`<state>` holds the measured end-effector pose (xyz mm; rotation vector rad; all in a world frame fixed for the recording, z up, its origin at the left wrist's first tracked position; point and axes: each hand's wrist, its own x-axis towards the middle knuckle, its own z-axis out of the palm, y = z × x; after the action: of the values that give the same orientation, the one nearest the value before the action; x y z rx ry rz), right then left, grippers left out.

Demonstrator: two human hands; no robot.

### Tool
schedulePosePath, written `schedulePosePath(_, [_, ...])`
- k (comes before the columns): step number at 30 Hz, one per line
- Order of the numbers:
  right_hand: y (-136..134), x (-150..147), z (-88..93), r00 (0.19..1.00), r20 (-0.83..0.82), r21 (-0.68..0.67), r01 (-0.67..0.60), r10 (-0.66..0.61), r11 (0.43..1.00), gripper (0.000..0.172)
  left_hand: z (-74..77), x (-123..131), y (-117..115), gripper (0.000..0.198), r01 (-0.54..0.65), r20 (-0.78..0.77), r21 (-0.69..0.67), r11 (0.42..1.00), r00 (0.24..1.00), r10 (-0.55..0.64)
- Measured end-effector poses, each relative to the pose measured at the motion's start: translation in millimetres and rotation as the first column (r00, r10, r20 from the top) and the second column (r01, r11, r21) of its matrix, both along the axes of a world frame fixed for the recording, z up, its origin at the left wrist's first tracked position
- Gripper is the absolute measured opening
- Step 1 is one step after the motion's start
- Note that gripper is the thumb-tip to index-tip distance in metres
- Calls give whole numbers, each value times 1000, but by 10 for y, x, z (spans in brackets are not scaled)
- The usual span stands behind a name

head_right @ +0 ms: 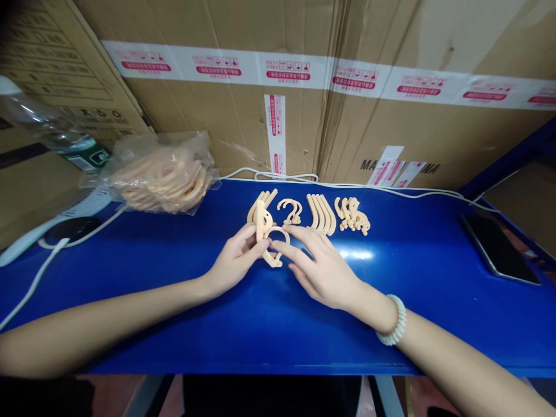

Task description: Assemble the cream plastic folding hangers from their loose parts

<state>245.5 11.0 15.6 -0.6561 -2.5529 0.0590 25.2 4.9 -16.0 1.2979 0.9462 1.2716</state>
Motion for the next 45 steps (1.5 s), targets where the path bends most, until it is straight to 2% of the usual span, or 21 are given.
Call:
schedulePosePath(4, [3, 9, 0, 1000, 3, -51, 1, -1, 999, 51, -11, -15, -13, 23, 14, -62, 35, 999, 998, -12])
schedulePosePath(8, [-28, 11, 44, 997, -72, -237, -11, -6, 971, 51, -13, -27, -30, 31, 2, -72, 37, 999, 997, 0])
schedulePosePath(14, [-59, 38, 110, 975, -214, -506, -60, -58, 860, 55, -1, -47, -39, 30, 3, -207, 109, 994, 978, 20])
schedulePosePath(20, [-18, 50, 81, 915, -385, -700, -202, -124, 685, 48, 6, -55, -56, 27, 30, -254, 178, 984, 967, 16])
schedulePosePath(24, [2, 41, 84, 859, -465, -742, -245, -216, 624, 38, -1, -49, -40, 24, 2, -208, 164, 986, 977, 33])
schedulePosePath(28, [3, 20, 69, 809, -500, -758, -236, -309, 609, 30, 17, -39, -32, 22, -45, -212, 125, 991, 975, 71])
schedulePosePath(34, [31, 14, 76, 756, -499, -770, -163, -423, 617, 28, 40, -45, -45, 24, -110, -240, 124, 986, 961, 137])
schedulePosePath(39, [55, 5, 102, 699, -507, -805, -174, -504, 568, 33, 25, -56, -41, 21, -125, -288, 212, 969, 940, 184])
schedulePosePath(41, [60, 1, 95, 726, -472, -820, -153, -500, 551, 34, 27, -63, -42, 18, -122, -322, 287, 950, 922, 216])
schedulePosePath(45, [62, 7, 84, 829, -372, -856, -134, -416, 499, 30, 41, -88, -45, 18, -69, -440, 448, 891, 851, 287])
